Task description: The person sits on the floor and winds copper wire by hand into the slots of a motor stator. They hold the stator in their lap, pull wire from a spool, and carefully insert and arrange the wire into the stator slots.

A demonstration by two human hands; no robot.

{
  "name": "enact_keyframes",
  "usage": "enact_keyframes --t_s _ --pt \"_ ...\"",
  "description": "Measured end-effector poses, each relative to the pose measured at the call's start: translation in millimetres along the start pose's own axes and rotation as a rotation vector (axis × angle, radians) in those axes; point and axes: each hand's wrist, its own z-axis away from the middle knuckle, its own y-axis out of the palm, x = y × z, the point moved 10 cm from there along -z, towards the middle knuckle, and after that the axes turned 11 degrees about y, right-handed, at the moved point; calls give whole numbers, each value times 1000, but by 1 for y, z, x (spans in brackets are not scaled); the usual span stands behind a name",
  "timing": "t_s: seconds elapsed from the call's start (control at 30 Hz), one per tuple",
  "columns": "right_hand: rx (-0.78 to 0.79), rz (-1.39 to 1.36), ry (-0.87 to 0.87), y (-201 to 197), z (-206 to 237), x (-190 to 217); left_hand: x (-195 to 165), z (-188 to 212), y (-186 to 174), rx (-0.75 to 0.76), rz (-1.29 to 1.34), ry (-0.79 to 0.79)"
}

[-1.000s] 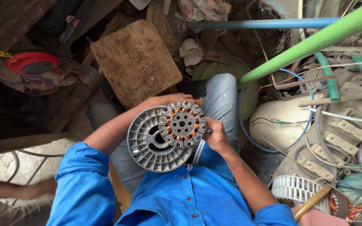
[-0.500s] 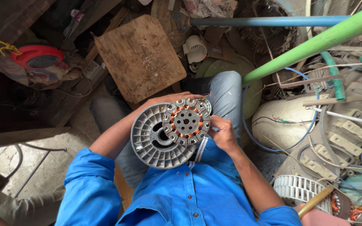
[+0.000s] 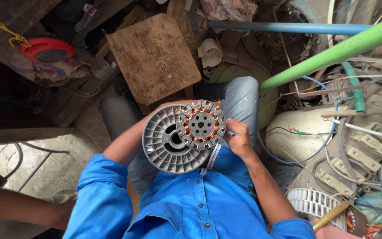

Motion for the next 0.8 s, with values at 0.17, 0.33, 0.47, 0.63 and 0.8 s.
enact_keyframes --t_s 0.17,0.33,0.47,0.63,0.8 --pt "-74 144 -46 -8 -2 7 7 47 -67 -419 -64 -217" --pt "-91 377 -246 -8 -7 30 -74 107 -107 -782 -377 -171" --pt "48 104 -60 -4 -31 12 -122 80 -48 -622 -595 -180" --pt "128 208 -76 -5 -51 15 -106 61 -3 -697 -666 -353" --pt "98 284 -106 -30 -52 36 -91 68 9 -688 -661 -355"
